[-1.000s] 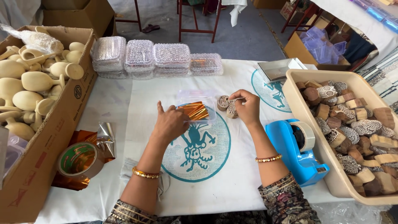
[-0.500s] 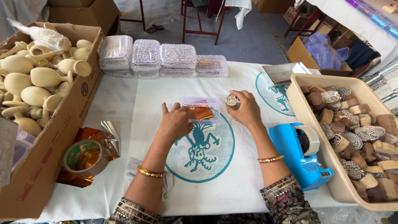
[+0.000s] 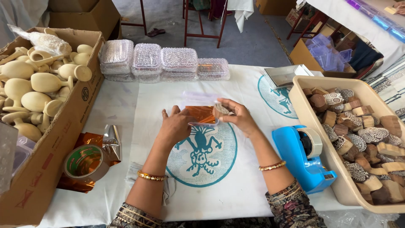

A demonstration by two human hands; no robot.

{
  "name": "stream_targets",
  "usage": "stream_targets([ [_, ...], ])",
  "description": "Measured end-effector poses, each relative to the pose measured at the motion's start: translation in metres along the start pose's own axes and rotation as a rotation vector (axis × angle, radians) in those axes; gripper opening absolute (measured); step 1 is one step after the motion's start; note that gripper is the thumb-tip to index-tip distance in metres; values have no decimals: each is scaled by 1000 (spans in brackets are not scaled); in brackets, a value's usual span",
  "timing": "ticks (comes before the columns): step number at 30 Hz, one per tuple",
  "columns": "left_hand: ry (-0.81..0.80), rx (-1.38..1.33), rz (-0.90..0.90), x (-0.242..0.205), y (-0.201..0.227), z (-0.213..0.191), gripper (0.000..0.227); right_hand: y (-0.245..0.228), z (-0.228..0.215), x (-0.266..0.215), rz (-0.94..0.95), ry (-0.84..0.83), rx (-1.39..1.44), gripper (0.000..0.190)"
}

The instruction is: The person wipes two small wooden carved items with a white cloth. They then place the items into a clear plastic container lined with a piece of orange foil. Finally, the person wraps the container in bubble wrap and secures it with clear tape.

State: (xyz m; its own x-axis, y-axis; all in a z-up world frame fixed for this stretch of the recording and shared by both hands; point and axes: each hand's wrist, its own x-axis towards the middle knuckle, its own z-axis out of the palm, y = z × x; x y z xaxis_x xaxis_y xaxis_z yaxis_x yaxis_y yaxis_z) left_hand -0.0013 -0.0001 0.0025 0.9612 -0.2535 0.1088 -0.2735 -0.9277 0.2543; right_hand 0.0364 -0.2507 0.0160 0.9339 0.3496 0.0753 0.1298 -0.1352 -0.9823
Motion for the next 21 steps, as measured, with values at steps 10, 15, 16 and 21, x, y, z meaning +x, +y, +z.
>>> stream_targets([
  [10,24,-19,36,-2,-1,0,35,5,63,35,-151,108,-588,70],
  [15,128,-255,61,3,-22,8,33,13,72,57,145,37,-708,72],
  [16,129,-257,57,4,-24,8,33,15,73,59,145,32,-711,72],
  [21,203,-450,58,2,-19,-4,37,34,78,64,18,53,-749,80],
])
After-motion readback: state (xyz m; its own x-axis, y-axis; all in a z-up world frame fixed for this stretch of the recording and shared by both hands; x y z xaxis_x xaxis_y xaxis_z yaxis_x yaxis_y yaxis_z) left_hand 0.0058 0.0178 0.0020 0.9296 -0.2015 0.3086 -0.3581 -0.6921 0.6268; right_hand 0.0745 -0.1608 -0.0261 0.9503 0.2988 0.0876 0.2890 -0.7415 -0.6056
